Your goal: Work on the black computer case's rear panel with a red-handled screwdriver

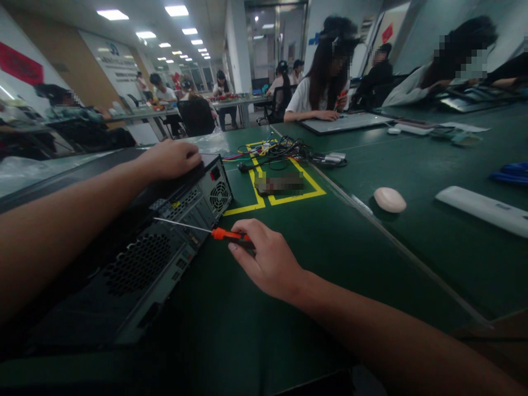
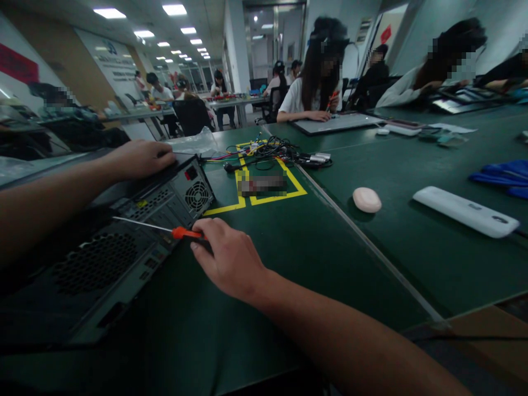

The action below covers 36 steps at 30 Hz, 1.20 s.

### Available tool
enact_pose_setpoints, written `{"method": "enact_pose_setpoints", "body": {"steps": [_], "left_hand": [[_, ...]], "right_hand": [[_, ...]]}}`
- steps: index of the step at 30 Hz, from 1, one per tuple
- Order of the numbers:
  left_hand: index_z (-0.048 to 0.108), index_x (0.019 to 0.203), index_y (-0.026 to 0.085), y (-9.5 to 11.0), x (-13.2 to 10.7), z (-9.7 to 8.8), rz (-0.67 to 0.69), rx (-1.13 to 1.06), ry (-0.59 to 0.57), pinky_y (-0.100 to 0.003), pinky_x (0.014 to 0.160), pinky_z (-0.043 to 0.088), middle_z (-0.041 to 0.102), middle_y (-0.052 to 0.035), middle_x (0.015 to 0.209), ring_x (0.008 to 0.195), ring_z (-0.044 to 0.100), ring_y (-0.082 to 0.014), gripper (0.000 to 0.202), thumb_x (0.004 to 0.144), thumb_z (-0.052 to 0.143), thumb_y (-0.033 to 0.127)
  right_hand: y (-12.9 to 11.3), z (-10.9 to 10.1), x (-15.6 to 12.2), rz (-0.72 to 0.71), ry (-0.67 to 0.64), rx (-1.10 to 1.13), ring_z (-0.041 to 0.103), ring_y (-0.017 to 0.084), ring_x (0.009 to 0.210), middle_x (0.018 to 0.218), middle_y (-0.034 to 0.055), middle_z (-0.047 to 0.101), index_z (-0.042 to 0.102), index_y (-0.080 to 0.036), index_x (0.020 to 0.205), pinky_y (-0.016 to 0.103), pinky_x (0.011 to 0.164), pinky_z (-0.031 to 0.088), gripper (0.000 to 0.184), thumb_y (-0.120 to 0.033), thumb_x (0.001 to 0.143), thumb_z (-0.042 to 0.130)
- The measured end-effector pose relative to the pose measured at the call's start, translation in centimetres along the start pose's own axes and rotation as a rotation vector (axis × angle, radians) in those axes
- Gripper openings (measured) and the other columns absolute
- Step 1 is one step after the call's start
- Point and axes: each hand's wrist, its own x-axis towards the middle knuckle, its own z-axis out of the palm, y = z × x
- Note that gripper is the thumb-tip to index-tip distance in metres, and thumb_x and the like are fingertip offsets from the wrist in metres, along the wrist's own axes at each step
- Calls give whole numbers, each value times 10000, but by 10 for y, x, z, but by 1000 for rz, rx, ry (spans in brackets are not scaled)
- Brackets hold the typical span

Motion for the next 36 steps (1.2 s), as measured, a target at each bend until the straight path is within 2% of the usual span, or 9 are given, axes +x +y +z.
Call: {"method": "enact_pose_setpoints", "body": {"steps": [7,13,20,25,36], "left_hand": [[705,952,154,0,0,0,3,5,3,-387,735,450,717,-149,892,808,655,-267,497,989,304,446],[707,972,157,1,-1,0,0,4,-4,-376,727,440,706,-139,883,786,635,-247,511,988,292,454],[713,984,157,0,1,1,-14,-6,-16,-393,770,468,699,-145,890,824,654,-270,526,985,295,476],[702,963,168,0,1,0,-30,7,-24,-397,806,492,707,-140,904,858,665,-272,492,983,314,470],[686,926,185,-1,0,1,-22,-20,-12,-415,811,483,702,-148,893,868,671,-289,474,976,314,476]], "right_hand": [[1,-2,1,-19,39,34,633,190,909,1094,60,666,616,-204,1205,306,732,484,204,-289,1021,595],[1,-1,1,-1,45,26,651,205,935,1076,56,689,632,-203,1183,355,809,485,206,-337,1038,573],[-1,-1,-1,7,21,63,633,176,807,989,23,663,555,-222,1176,313,699,453,227,-247,955,603],[-4,-4,0,19,5,47,608,168,768,937,8,642,545,-233,1126,316,692,429,152,-245,975,560],[-4,-5,1,38,-29,18,607,175,782,970,15,657,549,-240,1130,325,715,437,145,-268,988,560]]}}
